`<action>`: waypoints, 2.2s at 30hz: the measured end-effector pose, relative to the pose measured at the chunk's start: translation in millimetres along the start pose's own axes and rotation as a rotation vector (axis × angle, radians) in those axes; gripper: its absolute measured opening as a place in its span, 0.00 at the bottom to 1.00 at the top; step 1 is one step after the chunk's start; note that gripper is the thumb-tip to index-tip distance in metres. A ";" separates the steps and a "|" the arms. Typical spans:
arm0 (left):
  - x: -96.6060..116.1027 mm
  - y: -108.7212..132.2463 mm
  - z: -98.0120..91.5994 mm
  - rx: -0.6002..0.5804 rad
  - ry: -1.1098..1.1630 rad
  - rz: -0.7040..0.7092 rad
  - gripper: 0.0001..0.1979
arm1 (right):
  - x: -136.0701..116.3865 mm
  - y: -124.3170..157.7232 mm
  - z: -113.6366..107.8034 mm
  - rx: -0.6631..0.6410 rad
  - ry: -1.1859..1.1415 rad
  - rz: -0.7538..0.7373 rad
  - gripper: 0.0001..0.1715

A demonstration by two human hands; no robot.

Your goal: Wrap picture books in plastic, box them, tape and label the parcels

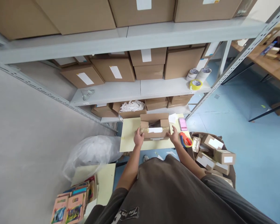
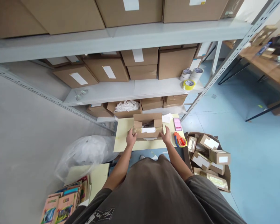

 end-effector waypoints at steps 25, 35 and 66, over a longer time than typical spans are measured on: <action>-23.7 -75.1 -13.2 -0.232 -0.121 0.302 0.28 | -50.2 -26.7 59.9 -0.324 0.361 -0.239 0.39; -23.7 -80.1 2.7 -0.015 0.025 0.039 0.39 | -59.0 -22.4 62.8 -0.242 0.398 -0.280 0.38; -32.2 -102.8 5.9 0.164 -0.262 0.021 0.36 | 154.0 3.3 -58.0 -0.289 0.416 0.523 0.23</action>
Point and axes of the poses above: each hand's wrist, its own y-axis away from the middle knuckle, its own z-axis out of the palm, x = y × z, the point moved 5 cm from there along -y, towards the middle knuckle, and after that the axes turned 3 degrees about z, right-handed, at the moved point
